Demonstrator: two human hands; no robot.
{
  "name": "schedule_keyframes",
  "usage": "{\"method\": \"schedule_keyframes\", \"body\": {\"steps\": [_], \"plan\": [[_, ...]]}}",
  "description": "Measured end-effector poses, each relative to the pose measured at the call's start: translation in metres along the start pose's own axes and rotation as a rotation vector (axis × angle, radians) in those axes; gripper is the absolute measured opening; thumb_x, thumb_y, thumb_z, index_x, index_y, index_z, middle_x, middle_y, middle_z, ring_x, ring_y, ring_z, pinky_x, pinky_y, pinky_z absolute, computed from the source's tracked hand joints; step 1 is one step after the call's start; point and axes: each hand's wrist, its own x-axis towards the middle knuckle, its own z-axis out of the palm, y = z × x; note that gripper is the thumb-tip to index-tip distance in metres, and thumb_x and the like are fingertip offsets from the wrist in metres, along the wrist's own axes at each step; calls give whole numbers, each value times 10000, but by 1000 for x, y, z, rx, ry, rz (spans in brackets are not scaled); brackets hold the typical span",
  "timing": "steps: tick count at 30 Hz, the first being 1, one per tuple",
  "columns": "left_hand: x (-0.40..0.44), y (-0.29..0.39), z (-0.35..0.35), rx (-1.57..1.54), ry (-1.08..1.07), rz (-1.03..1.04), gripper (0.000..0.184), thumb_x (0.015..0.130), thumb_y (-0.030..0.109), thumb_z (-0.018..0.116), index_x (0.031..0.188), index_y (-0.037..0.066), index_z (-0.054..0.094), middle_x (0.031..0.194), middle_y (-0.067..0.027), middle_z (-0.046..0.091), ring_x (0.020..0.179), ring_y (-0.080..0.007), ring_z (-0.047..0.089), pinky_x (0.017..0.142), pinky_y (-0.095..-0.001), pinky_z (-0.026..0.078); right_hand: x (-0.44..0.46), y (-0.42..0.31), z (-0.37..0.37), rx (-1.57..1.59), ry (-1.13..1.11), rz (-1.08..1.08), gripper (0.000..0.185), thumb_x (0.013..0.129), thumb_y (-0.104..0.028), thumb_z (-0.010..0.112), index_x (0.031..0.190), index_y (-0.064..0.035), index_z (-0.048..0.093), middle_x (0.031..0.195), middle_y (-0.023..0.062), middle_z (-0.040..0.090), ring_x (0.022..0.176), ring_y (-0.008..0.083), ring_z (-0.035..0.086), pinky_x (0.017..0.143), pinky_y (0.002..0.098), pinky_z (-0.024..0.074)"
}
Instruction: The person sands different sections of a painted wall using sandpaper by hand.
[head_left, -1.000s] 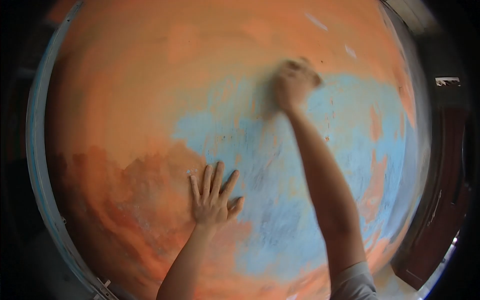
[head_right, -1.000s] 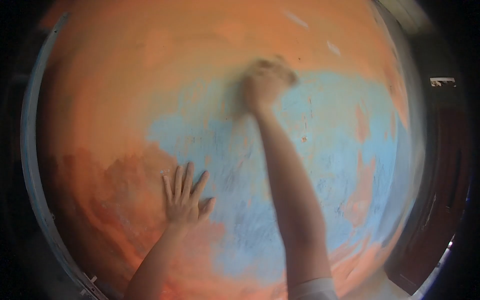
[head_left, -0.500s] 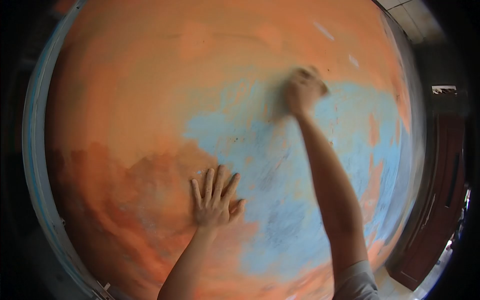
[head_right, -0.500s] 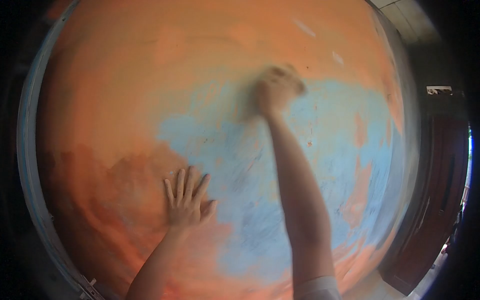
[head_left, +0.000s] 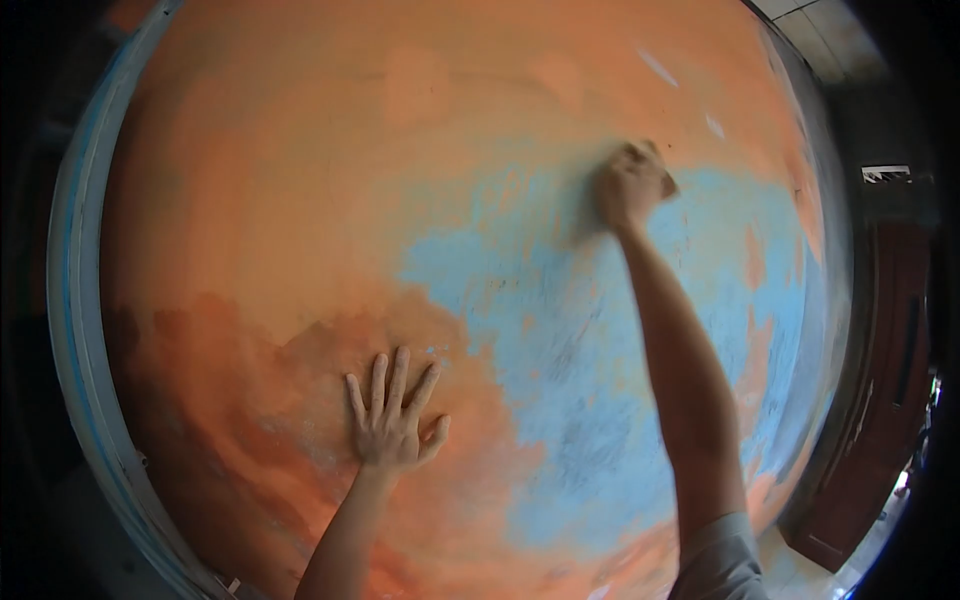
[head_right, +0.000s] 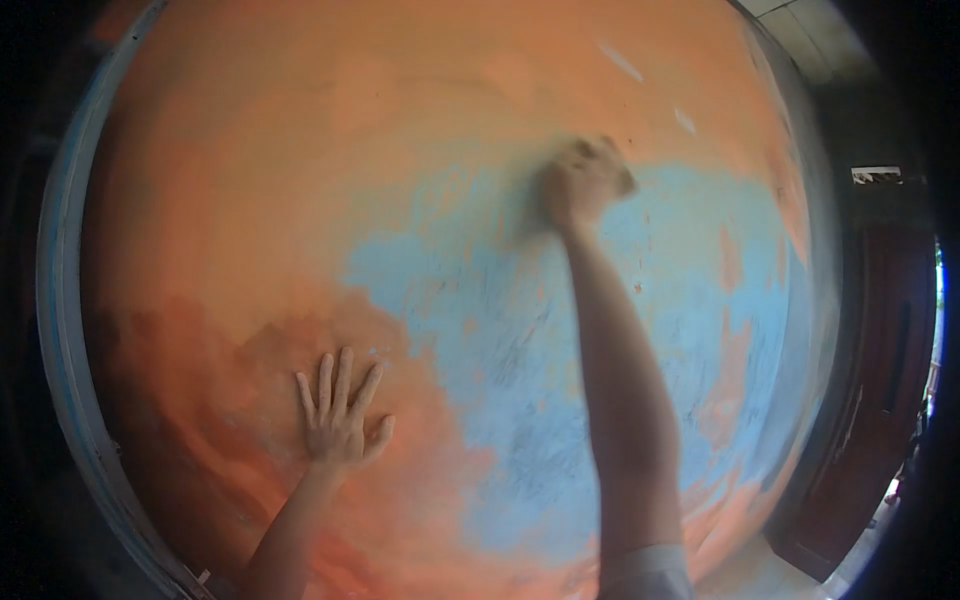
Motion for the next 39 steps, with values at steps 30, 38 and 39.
{"method": "schedule_keyframes", "body": {"steps": [30, 38, 39], "plan": [[-6, -2, 9, -78, 15, -65, 620, 920, 563, 440, 1478, 292, 419, 1548, -99, 354, 1433, -327, 306, 1140, -662, 112, -20, -63, 30, 301, 85, 41, 292, 888, -209, 517, 1062, -36, 675, 1174, 192, 601, 1046, 339, 589, 937, 430, 457], [-4, -4, 9, -109, -6, -2, 664, 893, 522, 507, 1482, 233, 404, 1549, -167, 318, 1432, -414, 257, 1126, -691, 89, -31, -61, 35, 630, -329, -396, 420, 979, -254, 386, 1330, -77, 534, 1347, 155, 551, 1252, 250, 510, 1064, 382, 389], [-4, -4, 7, -95, -5, 1, 661, 893, 522, 508, 1476, 227, 414, 1550, -166, 317, 1431, -414, 258, 1125, -692, 90, -20, -25, 18, 463, -141, -372, 387, 978, -251, 388, 1268, -72, 572, 1256, 151, 591, 1127, 265, 571, 957, 393, 448]]}}
